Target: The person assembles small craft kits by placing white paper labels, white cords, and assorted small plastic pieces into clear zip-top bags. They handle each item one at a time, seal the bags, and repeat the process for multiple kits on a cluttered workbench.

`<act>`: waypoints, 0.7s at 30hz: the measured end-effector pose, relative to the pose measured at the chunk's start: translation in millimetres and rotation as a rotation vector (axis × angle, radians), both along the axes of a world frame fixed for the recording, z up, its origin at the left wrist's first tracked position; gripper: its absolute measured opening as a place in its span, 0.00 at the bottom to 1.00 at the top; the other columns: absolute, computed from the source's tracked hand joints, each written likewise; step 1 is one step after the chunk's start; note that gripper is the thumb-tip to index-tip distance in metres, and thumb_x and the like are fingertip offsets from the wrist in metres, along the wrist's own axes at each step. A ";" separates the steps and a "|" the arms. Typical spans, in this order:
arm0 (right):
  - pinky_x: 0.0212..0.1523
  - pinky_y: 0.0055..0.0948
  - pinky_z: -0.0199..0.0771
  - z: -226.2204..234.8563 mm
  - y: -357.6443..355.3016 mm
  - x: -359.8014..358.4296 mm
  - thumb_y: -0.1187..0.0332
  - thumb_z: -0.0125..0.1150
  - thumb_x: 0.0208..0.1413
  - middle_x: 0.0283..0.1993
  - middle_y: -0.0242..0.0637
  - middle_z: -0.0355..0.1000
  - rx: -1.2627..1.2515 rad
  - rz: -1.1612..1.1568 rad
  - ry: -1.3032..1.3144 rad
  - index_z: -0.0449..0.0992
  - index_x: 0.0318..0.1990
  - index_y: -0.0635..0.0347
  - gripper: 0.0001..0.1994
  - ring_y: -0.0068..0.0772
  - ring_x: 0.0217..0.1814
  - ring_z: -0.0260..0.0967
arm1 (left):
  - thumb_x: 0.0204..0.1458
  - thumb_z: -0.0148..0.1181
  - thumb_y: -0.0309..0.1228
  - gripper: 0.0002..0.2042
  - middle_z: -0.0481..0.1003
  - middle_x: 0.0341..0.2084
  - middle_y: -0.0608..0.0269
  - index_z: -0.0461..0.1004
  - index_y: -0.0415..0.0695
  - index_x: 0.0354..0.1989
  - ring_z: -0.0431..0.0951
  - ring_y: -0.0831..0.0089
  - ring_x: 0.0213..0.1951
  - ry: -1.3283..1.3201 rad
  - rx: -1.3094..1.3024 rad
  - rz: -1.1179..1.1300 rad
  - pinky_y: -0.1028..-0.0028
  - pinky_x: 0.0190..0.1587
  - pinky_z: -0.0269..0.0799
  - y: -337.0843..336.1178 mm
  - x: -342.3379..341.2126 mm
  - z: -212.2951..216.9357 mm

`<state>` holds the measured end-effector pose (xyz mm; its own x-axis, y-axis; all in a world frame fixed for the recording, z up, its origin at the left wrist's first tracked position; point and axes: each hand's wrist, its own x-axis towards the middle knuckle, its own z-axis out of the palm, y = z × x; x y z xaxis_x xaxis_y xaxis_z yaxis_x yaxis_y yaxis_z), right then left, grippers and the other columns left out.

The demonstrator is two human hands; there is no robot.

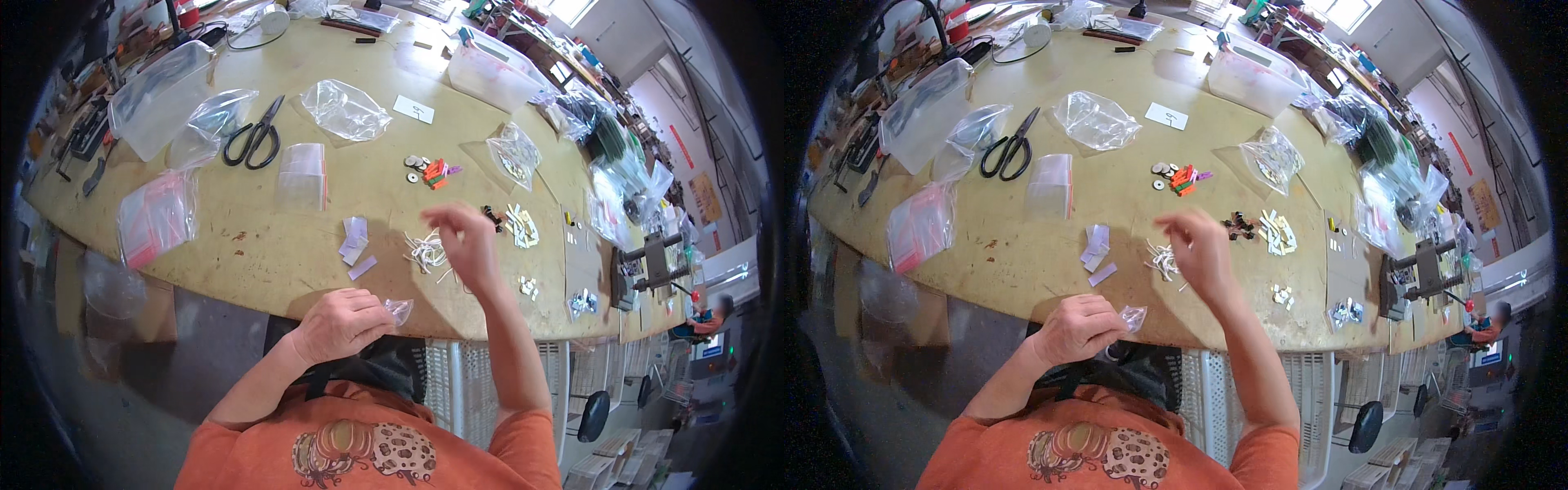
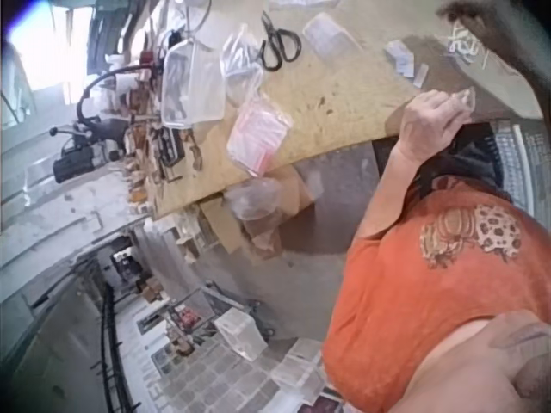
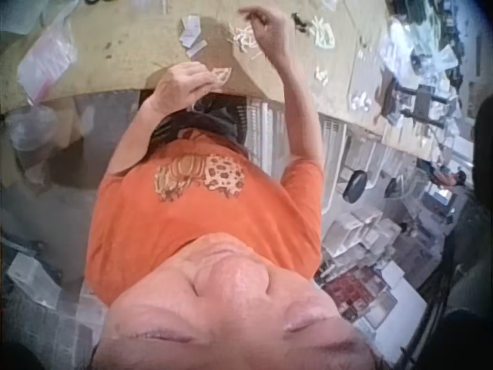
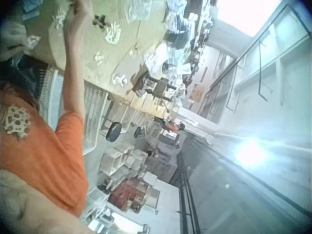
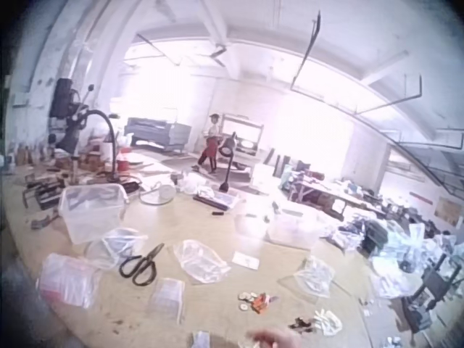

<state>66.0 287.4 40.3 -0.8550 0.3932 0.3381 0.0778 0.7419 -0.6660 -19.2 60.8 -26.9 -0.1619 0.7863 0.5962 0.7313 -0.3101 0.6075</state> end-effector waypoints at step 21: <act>0.49 0.46 0.76 -66.4 151.3 -67.6 0.71 0.62 0.57 0.43 0.52 0.77 0.521 -0.268 -0.250 0.81 0.43 0.64 0.09 0.53 0.44 0.76 | 0.50 0.69 0.27 0.05 0.77 0.25 0.60 0.78 0.43 0.31 0.79 0.61 0.30 -0.014 0.018 -0.003 0.64 0.35 0.76 2.8 -5.3 -6.2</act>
